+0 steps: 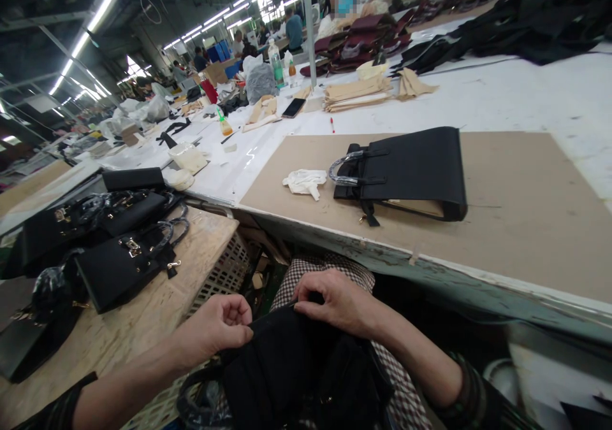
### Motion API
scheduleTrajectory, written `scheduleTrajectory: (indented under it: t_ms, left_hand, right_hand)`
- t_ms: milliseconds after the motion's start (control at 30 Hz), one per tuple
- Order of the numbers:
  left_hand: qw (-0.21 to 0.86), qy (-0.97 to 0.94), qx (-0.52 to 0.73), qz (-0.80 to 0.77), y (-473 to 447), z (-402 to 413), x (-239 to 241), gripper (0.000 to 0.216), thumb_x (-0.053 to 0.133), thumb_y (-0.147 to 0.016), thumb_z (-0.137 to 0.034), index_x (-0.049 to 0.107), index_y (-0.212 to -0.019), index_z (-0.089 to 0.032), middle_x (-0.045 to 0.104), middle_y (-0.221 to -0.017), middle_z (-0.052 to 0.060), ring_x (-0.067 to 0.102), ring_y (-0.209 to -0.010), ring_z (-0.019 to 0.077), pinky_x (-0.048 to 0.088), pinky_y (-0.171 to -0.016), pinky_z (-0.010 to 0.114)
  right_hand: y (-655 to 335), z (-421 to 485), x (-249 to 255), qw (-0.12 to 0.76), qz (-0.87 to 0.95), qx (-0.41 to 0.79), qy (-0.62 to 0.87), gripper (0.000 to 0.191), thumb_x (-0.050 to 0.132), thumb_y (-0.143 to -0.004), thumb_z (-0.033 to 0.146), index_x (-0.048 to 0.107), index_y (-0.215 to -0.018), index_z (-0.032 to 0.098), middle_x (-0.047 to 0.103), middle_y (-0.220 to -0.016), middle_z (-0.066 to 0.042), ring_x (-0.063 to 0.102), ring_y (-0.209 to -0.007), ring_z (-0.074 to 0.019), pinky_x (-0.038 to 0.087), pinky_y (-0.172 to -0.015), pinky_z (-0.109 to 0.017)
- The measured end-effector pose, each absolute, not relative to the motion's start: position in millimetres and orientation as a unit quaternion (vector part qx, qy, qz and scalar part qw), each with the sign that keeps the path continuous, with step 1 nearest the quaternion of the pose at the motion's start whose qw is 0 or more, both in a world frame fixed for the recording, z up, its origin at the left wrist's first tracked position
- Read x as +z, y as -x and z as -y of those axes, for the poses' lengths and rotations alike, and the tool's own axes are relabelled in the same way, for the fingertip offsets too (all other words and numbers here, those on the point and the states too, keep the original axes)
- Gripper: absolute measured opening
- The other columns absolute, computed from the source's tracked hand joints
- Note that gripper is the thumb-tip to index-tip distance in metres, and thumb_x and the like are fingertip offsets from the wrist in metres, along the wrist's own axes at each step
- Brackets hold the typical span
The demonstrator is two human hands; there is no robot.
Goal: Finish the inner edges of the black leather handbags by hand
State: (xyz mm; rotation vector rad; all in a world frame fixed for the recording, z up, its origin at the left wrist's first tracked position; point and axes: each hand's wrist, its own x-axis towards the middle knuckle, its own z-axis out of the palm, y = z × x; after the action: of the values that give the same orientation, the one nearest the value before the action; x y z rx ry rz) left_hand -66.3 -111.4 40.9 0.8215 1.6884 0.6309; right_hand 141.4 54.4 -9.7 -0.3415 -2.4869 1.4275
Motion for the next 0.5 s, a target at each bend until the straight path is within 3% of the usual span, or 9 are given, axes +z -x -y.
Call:
scheduleTrajectory:
  t_ms: [200,500]
  left_hand:
    - [0.406,-0.444,0.243,-0.761,61,119,34,0.005,0.056,-0.074,-0.02,0.052,-0.071,-0.018,0.042,-0.056,-0.007,0.037,-0.055,0.0097,0.024,-0.05,0.022]
    - [0.463,-0.406,0.27,-0.74,65,117,29,0.011,0.06,-0.074,-0.023,0.05,-0.072,-0.018,0.042,-0.059,-0.006,0.035,-0.055,0.0094,0.024,-0.05,0.021]
  right_hand:
    - [-141,-53,-14,0.131,0.865,0.455,0.165,0.009,0.066,-0.085,0.025,0.067,-0.079,0.019,0.072,-0.085,-0.001,0.065,-0.076,-0.0166,0.046,-0.073,-0.025]
    - [-134,-51,-15,0.126,0.868,0.43,0.214,0.004,0.066,-0.08,0.021,0.068,-0.076,0.02,0.071,-0.076,0.001,0.063,-0.069,-0.0148,0.043,-0.068,-0.023]
